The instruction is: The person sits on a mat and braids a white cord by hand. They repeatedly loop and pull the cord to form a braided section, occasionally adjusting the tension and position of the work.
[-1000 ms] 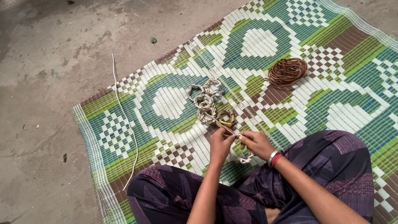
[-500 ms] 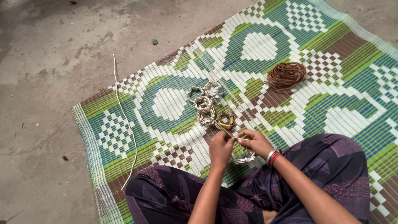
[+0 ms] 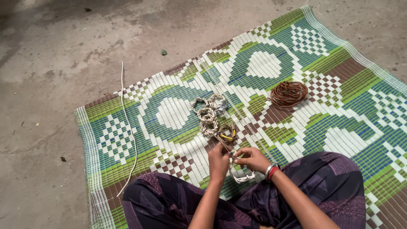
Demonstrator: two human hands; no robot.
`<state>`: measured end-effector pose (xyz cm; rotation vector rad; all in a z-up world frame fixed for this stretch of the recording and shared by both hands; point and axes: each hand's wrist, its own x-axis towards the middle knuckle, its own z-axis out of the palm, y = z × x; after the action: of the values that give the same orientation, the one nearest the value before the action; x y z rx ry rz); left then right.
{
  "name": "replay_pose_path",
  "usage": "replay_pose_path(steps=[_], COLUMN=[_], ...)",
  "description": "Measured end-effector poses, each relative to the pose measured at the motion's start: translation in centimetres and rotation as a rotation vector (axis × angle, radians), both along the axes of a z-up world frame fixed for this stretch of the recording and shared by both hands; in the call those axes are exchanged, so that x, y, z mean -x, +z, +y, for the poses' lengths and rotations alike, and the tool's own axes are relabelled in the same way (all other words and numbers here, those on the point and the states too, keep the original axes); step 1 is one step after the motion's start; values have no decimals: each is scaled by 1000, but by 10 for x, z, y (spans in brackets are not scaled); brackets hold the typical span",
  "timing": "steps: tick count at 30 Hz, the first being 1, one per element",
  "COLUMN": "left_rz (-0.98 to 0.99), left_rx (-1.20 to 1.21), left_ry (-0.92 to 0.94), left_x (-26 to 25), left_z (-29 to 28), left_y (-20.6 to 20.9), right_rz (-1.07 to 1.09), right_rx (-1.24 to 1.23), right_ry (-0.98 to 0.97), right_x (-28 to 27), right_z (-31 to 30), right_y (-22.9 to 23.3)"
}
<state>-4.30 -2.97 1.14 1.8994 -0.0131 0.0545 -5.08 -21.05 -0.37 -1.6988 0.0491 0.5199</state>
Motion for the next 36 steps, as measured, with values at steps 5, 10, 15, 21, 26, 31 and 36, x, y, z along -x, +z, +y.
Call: replay_pose_path(steps=[5,10,15,21,26,31,36], left_rz=[173,206,98,202,309,251,220], left_rx=[228,472,125,360,611,662,769], left_ry=[42,176,263,311,420,354,302], left_x=[-2,-15,-6,-14,-25,-29,-31], left_z=[-1,6,8,12,22,31,36], left_y=[5,7,8,2,-9,-33,-27], right_rz=[14,12,29,92,-6,-107,-224], right_rx=[8,-23,-14,-94,-63,46,-9], right_ry=[-26,21,54,129,123,121,113], right_x=[1,4,1,2,2,3,8], right_z=[-4,-1,4,5,4,6,17], right_y=[-1,-1,3,10,5,-6,-17])
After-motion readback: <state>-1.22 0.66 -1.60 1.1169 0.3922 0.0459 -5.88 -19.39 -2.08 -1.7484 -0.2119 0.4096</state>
